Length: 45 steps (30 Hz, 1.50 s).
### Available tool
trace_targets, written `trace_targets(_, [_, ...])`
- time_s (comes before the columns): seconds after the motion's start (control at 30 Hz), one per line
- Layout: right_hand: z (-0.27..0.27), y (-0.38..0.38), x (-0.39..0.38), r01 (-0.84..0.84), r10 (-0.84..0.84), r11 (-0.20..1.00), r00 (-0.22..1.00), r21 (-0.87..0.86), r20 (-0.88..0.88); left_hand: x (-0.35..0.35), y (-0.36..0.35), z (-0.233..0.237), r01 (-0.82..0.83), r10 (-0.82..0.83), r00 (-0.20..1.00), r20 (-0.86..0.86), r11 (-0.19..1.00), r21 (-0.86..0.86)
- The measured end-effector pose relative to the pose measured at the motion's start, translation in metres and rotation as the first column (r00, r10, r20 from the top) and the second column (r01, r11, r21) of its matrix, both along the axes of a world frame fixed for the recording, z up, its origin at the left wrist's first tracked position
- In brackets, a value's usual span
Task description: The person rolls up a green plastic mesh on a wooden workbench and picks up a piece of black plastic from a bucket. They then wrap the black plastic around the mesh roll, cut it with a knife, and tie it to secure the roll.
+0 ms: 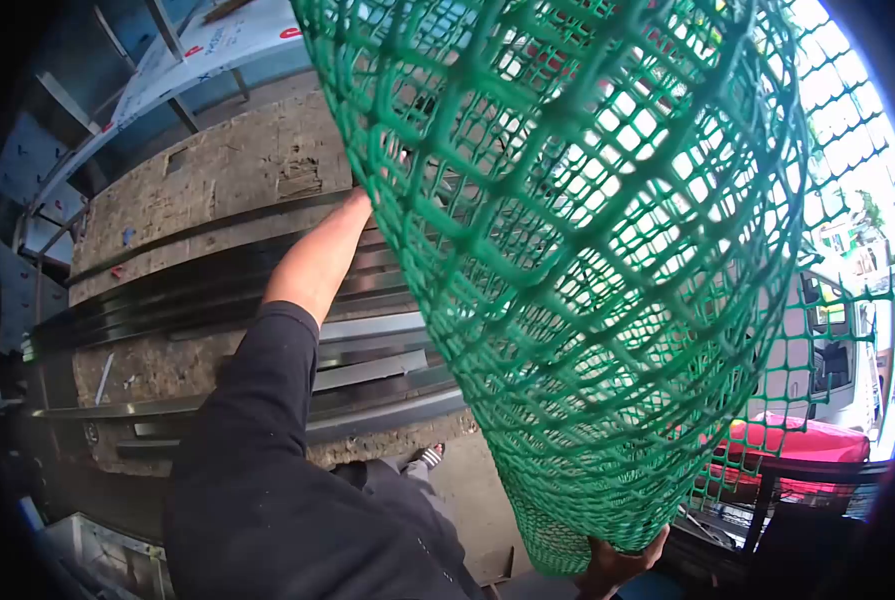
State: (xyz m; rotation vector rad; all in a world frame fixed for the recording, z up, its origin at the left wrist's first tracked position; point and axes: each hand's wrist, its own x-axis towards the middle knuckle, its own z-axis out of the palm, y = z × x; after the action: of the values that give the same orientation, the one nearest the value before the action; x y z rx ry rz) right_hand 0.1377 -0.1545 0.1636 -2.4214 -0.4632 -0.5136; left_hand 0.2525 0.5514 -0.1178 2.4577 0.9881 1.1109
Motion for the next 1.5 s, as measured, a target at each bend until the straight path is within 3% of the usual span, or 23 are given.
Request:
trace_targets(0.03, [0.0, 0.002, 0.001, 0.002, -0.002, 1.0, 1.0, -0.011, 0.004, 0.013, 0.015, -0.018, 0.159, -0.162, 0.987, -0.008, 0.959, 0.233])
trace_targets(0.17, [0.003, 0.01, 0.005, 0.012, 0.007, 0.986, 0.994, -0.167, 0.113, 0.047, 0.022, -0.021, 0.214, -0.102, 0.92, -0.378, 0.939, 0.269])
trace_targets(0.3, [0.022, 0.04, 0.005, 0.0, 0.004, 0.972, 1.0, -0.236, 0.016, 0.065, 0.048, -0.07, -0.026, 0.118, 0.939, -0.323, 0.961, 0.274])
trace_targets(0.33, [0.019, 0.034, 0.008, -0.039, 0.034, 0.968, 0.999, -0.249, -0.025, 0.073, 0.057, -0.087, -0.146, 0.146, 0.987, 0.07, 0.989, -0.006])
trace_targets(0.43, [0.007, 0.037, 0.011, -0.018, 0.035, 0.97, 0.997, -0.243, 0.069, 0.008, 0.057, -0.011, -0.151, 0.133, 0.986, -0.099, 0.968, -0.203])
trace_targets(0.5, [0.003, 0.037, 0.019, -0.142, 0.126, 0.958, 0.989, -0.248, -0.08, -0.046, 0.063, 0.033, -0.053, 0.067, 0.992, 0.108, 0.99, -0.133])
trace_targets(0.53, [0.007, 0.055, 0.021, -0.171, 0.16, 0.947, 0.985, -0.27, -0.063, -0.07, 0.079, 0.014, 0.116, 0.063, 0.862, 0.504, 0.941, -0.317])
trace_targets(0.57, [0.005, 0.063, 0.026, -0.199, 0.188, 0.947, 0.98, -0.251, -0.068, -0.108, 0.062, 0.054, -0.023, 0.157, 0.87, 0.468, 0.96, -0.278])
trace_targets(0.77, [-0.002, 0.089, 0.035, -0.357, 0.338, 0.921, 0.932, -0.157, -0.133, -0.315, 0.014, 0.143, -0.23, 0.361, 0.849, 0.387, 0.91, -0.344])
trace_targets(0.83, [0.0, 0.097, 0.033, -0.418, 0.401, 0.893, 0.907, -0.164, -0.132, -0.358, -0.007, 0.136, -0.23, 0.267, 0.925, 0.27, 0.96, -0.16])
trace_targets(0.87, [-0.002, 0.101, 0.031, -0.426, 0.413, 0.894, 0.903, -0.137, -0.116, -0.394, -0.001, 0.129, -0.162, 0.151, 0.987, -0.061, 0.947, -0.278])
trace_targets(0.9, [-0.003, 0.103, 0.027, -0.431, 0.421, 0.896, 0.901, -0.108, -0.103, -0.415, -0.023, 0.153, -0.226, 0.195, 0.974, -0.116, 0.795, -0.563])
trace_targets(0.97, [-0.008, 0.105, 0.03, -0.5, 0.492, 0.857, 0.866, -0.123, -0.093, -0.464, -0.026, 0.174, -0.285, 0.286, 0.958, -0.005, 0.955, -0.085])
trace_targets(1.0, [-0.01, 0.103, 0.032, -0.52, 0.512, 0.846, 0.854, -0.116, -0.094, -0.477, -0.052, 0.222, -0.364, 0.368, 0.93, 0.0, 0.92, -0.148])
trace_targets(1.07, [-0.015, 0.105, 0.029, -0.548, 0.544, 0.828, 0.836, -0.118, -0.07, -0.518, -0.053, 0.284, -0.254, 0.247, 0.966, 0.075, 0.959, 0.123])
trace_targets(1.13, [-0.015, 0.111, 0.023, -0.583, 0.577, 0.807, 0.812, -0.095, -0.087, -0.549, -0.082, 0.362, -0.359, 0.357, 0.927, 0.118, 0.933, -0.008])
trace_targets(1.17, [-0.016, 0.112, 0.02, -0.61, 0.61, 0.787, 0.792, -0.092, -0.036, -0.566, -0.085, 0.385, -0.315, 0.257, 0.931, 0.259, 0.925, 0.213])
trace_targets(1.23, [-0.017, 0.12, 0.014, -0.647, 0.65, 0.759, 0.759, -0.079, 0.025, -0.593, -0.117, 0.428, -0.416, 0.317, 0.886, 0.339, 0.865, 0.279])
trace_targets(1.3, [-0.019, 0.128, 0.009, -0.681, 0.692, 0.721, 0.718, -0.128, 0.073, -0.609, -0.125, 0.422, -0.31, 0.198, 0.891, 0.408, 0.923, 0.229])
trace_targets(1.33, [-0.02, 0.134, 0.006, -0.681, 0.698, 0.715, 0.708, -0.158, 0.105, -0.627, -0.113, 0.404, -0.269, 0.232, 0.958, 0.168, 0.931, 0.248])
trace_targets(1.37, [-0.017, 0.14, 0.002, -0.692, 0.709, 0.704, 0.697, -0.158, 0.109, -0.65, -0.092, 0.378, -0.066, 0.078, 0.996, -0.047, 0.971, 0.229])
trace_targets(1.43, [-0.012, 0.157, -0.011, -0.68, 0.673, 0.706, 0.731, -0.195, -0.113, -0.66, -0.141, 0.386, -0.345, 0.336, 0.939, -0.078, 0.912, -0.224])
trace_targets(1.5, [-0.009, 0.176, -0.024, -0.707, 0.705, 0.681, 0.704, -0.194, -0.091, -0.687, -0.145, 0.397, -0.379, 0.429, 0.889, 0.158, 0.885, -0.27])
